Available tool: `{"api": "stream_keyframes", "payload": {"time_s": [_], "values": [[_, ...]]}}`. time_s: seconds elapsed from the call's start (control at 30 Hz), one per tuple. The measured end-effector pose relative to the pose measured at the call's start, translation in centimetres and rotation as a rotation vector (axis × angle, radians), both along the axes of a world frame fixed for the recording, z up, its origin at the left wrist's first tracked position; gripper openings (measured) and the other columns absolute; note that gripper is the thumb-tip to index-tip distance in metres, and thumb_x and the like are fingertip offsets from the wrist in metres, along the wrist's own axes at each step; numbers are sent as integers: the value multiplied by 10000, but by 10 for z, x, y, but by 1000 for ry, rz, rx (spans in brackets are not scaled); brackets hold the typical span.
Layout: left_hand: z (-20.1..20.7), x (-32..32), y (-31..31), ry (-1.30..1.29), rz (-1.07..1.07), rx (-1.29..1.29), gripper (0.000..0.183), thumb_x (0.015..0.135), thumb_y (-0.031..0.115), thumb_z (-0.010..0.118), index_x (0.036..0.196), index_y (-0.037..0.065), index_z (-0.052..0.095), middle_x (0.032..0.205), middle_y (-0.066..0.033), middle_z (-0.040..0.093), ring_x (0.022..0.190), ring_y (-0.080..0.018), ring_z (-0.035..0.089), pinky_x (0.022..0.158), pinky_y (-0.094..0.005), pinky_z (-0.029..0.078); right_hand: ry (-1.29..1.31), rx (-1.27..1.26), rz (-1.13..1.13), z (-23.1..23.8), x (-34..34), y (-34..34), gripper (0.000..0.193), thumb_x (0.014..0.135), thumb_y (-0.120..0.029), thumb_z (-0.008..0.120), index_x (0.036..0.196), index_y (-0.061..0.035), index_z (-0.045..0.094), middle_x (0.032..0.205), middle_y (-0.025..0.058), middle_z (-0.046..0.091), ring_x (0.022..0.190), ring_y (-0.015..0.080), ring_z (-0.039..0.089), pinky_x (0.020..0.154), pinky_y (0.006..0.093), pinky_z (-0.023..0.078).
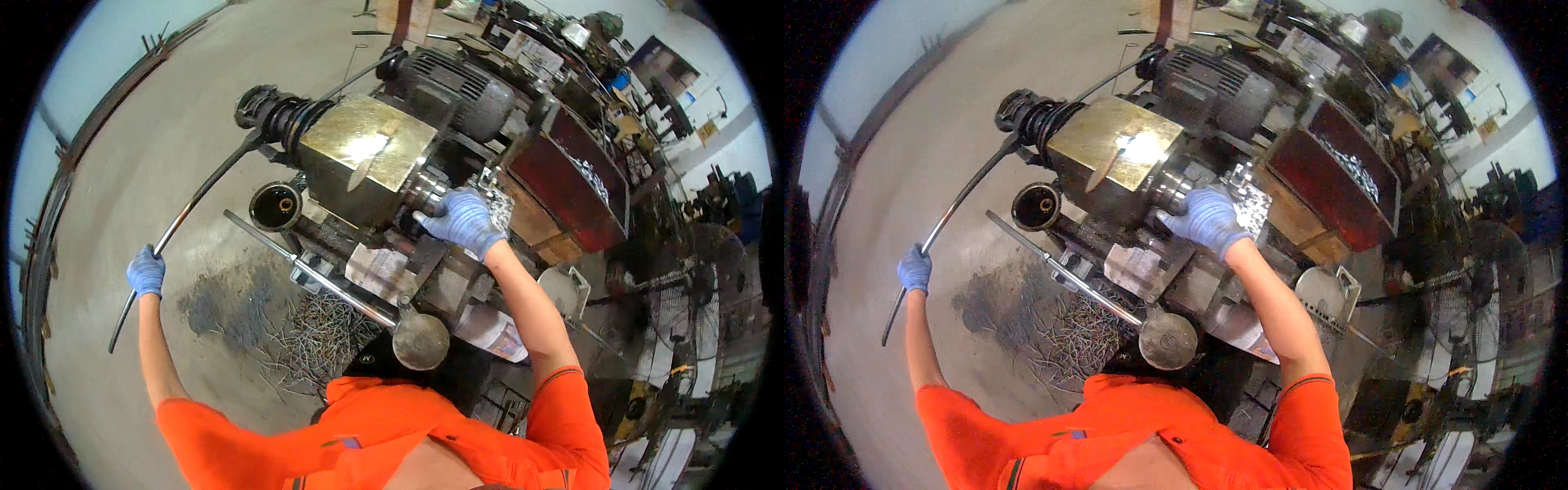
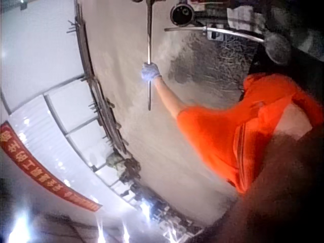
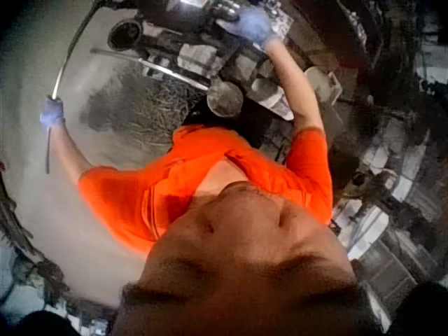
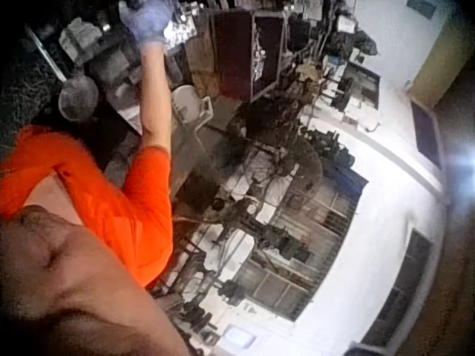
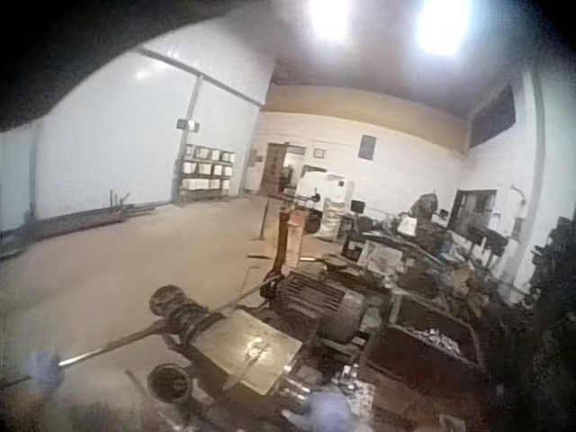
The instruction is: The person operates a manual lathe machine by securing a metal component in the chuck, using a hand-held tool to shape the rotating part, and then placing the processed piece into a metal tray.
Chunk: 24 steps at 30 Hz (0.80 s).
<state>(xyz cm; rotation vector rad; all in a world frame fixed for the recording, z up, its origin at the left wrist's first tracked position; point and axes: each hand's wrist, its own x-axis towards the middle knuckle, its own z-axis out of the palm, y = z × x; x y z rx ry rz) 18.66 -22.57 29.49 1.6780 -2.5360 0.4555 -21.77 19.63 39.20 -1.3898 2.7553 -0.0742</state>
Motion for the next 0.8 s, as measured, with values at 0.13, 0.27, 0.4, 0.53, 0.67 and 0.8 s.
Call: {"api": "stream_keyframes", "payload": {"time_s": [0.13,0.27,0.4,0.53,0.67,0.8], "values": [[-32,-54,61,900,-497,-32,283,847,254,570,1014,35,631,867,-151,649,804,-267,628,738,-363,486,62,-268,-1,11,-3,35,395,762,-456,606,665,-81,684,750,127,638,816,292,587,839,383,409],[-162,-112,118,525,-338,596,267,834,252,569,956,20,619,801,-114,647,706,-232,596,699,-346,480,151,-560,-20,20,-3,106,295,727,-366,670,670,-77,677,807,111,648,863,278,582,847,389,422],[-215,-168,184,5,-578,608,349,763,350,595,1011,109,646,951,-158,650,878,-324,622,768,-390,496,118,-481,-306,12,2,209,253,687,-291,721,711,-43,677,812,119,652,860,297,594,836,383,437],[-219,-172,134,-80,-690,643,312,759,371,555,915,127,672,956,-129,656,892,-297,630,749,-401,499,64,-495,-452,-21,13,306,210,701,-208,723,753,-10,675,783,138,662,749,267,630,717,346,479],[-216,-202,121,-531,-779,384,268,751,335,531,893,149,660,951,-116,655,885,-291,628,726,-419,493,93,-433,-707,-59,7,398,226,712,-199,735,780,8,674,755,148,668,680,219,649,654,299,494],[-193,-180,128,-187,-765,434,258,744,326,533,898,166,665,928,-120,656,879,-328,619,718,-420,496,222,-182,-826,-98,-19,503,379,710,-314,708,953,-29,649,940,173,641,882,289,612,796,368,471]]}}
